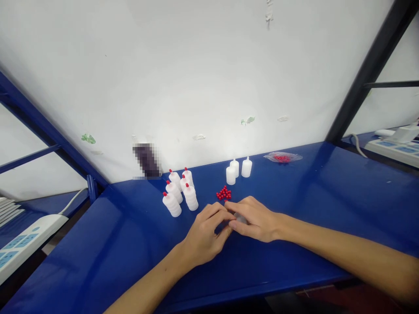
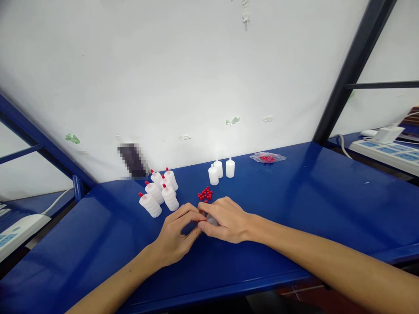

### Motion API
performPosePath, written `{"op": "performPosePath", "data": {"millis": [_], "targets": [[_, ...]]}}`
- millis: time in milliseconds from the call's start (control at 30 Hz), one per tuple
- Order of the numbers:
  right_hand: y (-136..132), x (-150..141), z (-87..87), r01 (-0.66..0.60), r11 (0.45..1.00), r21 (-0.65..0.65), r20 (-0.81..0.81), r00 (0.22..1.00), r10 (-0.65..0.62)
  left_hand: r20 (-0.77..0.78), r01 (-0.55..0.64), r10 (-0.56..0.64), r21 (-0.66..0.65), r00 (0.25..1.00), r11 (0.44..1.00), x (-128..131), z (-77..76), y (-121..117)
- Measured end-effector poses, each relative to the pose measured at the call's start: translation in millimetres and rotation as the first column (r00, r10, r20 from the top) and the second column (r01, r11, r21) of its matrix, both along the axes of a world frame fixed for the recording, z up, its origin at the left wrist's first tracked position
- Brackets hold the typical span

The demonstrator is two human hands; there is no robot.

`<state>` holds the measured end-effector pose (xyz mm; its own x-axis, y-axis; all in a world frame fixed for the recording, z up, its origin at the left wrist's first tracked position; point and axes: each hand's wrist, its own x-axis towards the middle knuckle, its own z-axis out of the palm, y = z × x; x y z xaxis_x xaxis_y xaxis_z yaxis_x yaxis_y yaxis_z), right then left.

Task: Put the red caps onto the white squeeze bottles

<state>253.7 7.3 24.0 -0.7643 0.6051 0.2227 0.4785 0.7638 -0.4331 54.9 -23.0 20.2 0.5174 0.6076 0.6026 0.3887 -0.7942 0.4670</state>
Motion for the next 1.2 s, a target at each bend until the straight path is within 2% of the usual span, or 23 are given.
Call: {"op": "performPosePath", "data": {"millis": [67, 133, 233, 333, 400, 467, 533, 633, 733, 800, 967, 1067, 1200], "targets": [[3, 1, 3.8, 0.058, 0.998, 0.041, 0.071, 0.996, -0.060, -0.115, -0.100, 0.108, 0.067, 0.988, 0.993, -14, 8.0, -9], [9, 3, 5.4, 0.193, 0.976, 0.105, 0.156, 0.966, -0.208, -0.230, -0.200, 0.215, 0.091, 0.949, 0.976, -35, 14.3, -19], [17, 5, 3.5, 0.339, 0.925, 0.174, 0.267, 0.888, -0.375, -0.387, -0.345, 0.333, 0.040, 0.860, 0.938, -71, 17.2, -32], [22, 3, 0.0, 0.355, 0.915, 0.190, 0.310, 0.863, -0.399, -0.495, -0.509, 0.420, -0.052, 0.760, 0.859, -100, 13.6, -37], [23, 1, -1.5, 0.350, 0.913, 0.210, 0.306, 0.863, -0.402, -0.512, -0.562, 0.460, -0.054, 0.725, 0.825, -111, 9.7, -35], [24, -2, -2.3, 0.331, 0.916, 0.228, 0.304, 0.869, -0.390, -0.480, -0.576, 0.507, 0.004, 0.716, 0.817, -117, 5.6, -31], [24, -4, -2.9, 0.303, 0.924, 0.234, 0.308, 0.878, -0.366, -0.401, -0.575, 0.571, 0.126, 0.716, 0.808, -119, 1.8, -28], [23, -5, -3.8, 0.289, 0.929, 0.230, 0.300, 0.888, -0.350, -0.264, -0.501, 0.592, 0.340, 0.761, 0.796, -111, -2.4, -26], [22, -6, -4.0, 0.316, 0.928, 0.198, 0.264, 0.894, -0.361, -0.250, -0.344, 0.474, 0.425, 0.845, 0.837, -87, -4.4, -24], [21, -7, -3.4, 0.331, 0.927, 0.178, 0.227, 0.902, -0.366, -0.327, -0.295, 0.424, 0.376, 0.845, 0.878, -63, -4.5, -18], [21, -6, -0.5, 0.388, 0.907, 0.162, 0.159, 0.897, -0.412, -0.598, -0.314, 0.380, 0.217, 0.706, 0.924, -11, -1.5, 13], [21, -4, 1.0, 0.444, 0.886, 0.131, 0.143, 0.876, -0.461, -0.676, -0.303, 0.320, 0.147, 0.664, 0.941, 1, -1.3, 29], [20, 1, 1.9, 0.402, 0.912, 0.079, 0.114, 0.905, -0.409, -0.645, -0.333, 0.310, 0.090, 0.698, 0.939, -1, -7.1, 35]]}}
